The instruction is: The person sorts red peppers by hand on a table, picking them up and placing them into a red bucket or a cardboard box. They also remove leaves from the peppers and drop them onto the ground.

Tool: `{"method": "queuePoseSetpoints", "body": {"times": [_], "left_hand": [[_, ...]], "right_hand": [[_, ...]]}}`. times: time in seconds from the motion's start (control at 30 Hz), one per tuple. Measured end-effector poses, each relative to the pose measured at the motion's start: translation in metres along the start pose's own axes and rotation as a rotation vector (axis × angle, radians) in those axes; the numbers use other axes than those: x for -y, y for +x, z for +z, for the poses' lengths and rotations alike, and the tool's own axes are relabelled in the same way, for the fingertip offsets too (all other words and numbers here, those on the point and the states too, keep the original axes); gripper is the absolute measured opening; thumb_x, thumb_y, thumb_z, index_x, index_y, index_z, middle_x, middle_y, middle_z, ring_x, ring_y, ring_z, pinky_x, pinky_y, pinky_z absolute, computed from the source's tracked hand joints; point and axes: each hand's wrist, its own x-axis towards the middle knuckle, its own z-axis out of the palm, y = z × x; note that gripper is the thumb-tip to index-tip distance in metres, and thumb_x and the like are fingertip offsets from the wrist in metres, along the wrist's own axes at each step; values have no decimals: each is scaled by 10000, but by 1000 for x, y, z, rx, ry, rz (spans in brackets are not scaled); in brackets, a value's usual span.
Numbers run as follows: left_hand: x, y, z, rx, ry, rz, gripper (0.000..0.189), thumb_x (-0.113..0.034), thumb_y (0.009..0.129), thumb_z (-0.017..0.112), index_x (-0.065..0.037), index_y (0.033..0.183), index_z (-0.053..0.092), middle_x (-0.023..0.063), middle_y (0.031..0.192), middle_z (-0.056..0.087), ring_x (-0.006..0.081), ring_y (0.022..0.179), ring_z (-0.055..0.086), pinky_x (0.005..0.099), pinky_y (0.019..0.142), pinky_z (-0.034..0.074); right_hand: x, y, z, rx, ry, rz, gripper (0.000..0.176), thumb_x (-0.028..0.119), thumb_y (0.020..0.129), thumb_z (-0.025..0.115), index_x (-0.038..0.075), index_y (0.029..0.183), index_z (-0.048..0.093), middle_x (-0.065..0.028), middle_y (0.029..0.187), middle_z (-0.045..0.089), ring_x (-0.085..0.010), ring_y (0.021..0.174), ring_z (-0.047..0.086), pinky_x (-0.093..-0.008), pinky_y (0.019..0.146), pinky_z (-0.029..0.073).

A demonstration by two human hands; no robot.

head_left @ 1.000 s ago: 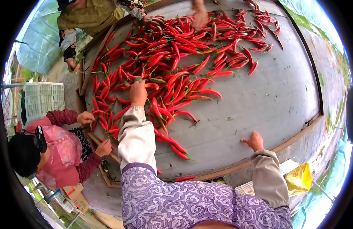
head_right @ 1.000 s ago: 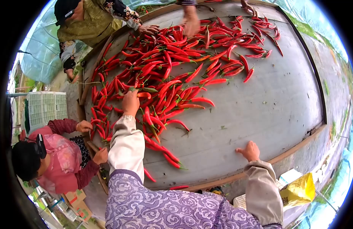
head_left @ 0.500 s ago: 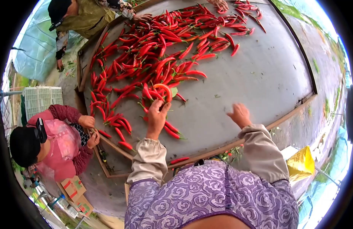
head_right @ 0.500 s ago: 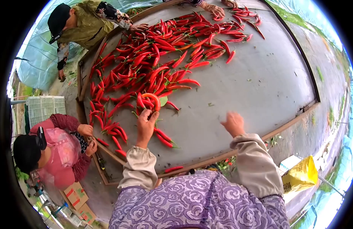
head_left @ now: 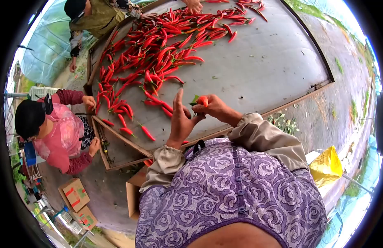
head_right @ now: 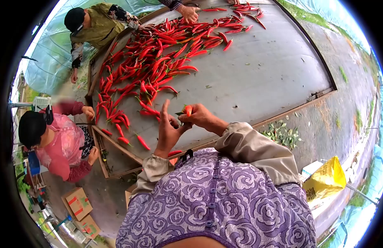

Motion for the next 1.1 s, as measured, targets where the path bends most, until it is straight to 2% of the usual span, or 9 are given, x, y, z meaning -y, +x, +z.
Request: {"method": "queuePoseSetpoints", "body": {"times": [0.1, 0.17, 0.37, 0.53, 0.63, 0.77, 0.9, 0.97, 1.1], "left_hand": [[25, -14, 15, 334, -301, 62, 828, -19, 710, 820, -90, 1433, 422, 127, 1163, 587, 212, 859, 622, 291, 734, 520], [13, -21, 15, 281, 99, 330, 701, -86, 807, 750, -98, 1429, 425, 189, 1137, 606, 336, 1000, 629, 382, 808, 532], [17, -45, 24, 376, 20, 4, 569, -153, 883, 674, -58, 1394, 443, 197, 1006, 676, 345, 901, 652, 389, 793, 509], [6, -50, 21, 339, -87, -49, 282, -199, 956, 591, 6, 1150, 607, 165, 877, 677, 220, 776, 642, 335, 722, 490], [24, -49, 23, 408, -54, -114, 305, -285, 1012, 534, 1, 1009, 640, -1, 779, 605, 79, 688, 536, 237, 631, 448], [16, -51, 12, 500, -444, -298, 310, -312, 1020, 520, -30, 962, 634, -24, 752, 575, 56, 660, 510, 215, 612, 430], [22, -58, 18, 615, -854, -564, 315, -329, 1017, 521, -40, 948, 627, -12, 776, 558, 53, 658, 494, 205, 576, 409], [31, -56, 20, 571, -982, -577, 327, -341, 1016, 519, -43, 914, 609, -16, 769, 537, 52, 654, 479, 207, 566, 406], [40, -38, 15, 342, -1062, -607, 331, -339, 1016, 519, -58, 850, 574, -42, 696, 471, 58, 638, 466, 211, 541, 391]], "right_hand": [[0, -21, -2, 60, -123, 38, 182, 195, 848, 757, 44, 808, 663, -11, 735, 633, -86, 638, 575, -258, 559, 463], [-9, -32, -5, 51, -218, -35, 196, 209, 874, 721, 35, 800, 669, 0, 693, 605, -94, 651, 572, -267, 592, 473], [-11, -59, -9, 50, -201, 26, 164, 177, 952, 632, 14, 972, 640, -28, 731, 650, -101, 604, 607, -245, 530, 493], [-10, -65, -15, -112, -163, -40, 247, 246, 970, 599, 13, 891, 625, -39, 737, 656, -99, 588, 591, -242, 524, 482], [-13, -65, -10, -187, -186, -109, 268, 267, 977, 579, 17, 888, 612, -49, 763, 666, -100, 603, 592, -247, 528, 483], [-7, -63, -9, -247, -129, -127, 222, 258, 977, 571, 40, 936, 578, -44, 780, 662, -106, 646, 601, -252, 551, 489], [-8, -50, -2, -276, 289, -131, 175, 242, 968, 606, 74, 953, 559, -50, 832, 647, -148, 697, 626, -311, 674, 545], [-7, -42, 9, -212, 760, -115, 158, 239, 951, 636, 100, 974, 564, -30, 801, 603, -167, 712, 625, -359, 762, 549], [-11, -25, 30, -220, 1015, 68, 168, 238, 929, 666, 123, 971, 551, 5, 737, 537, -151, 666, 581, -375, 812, 537]]}}
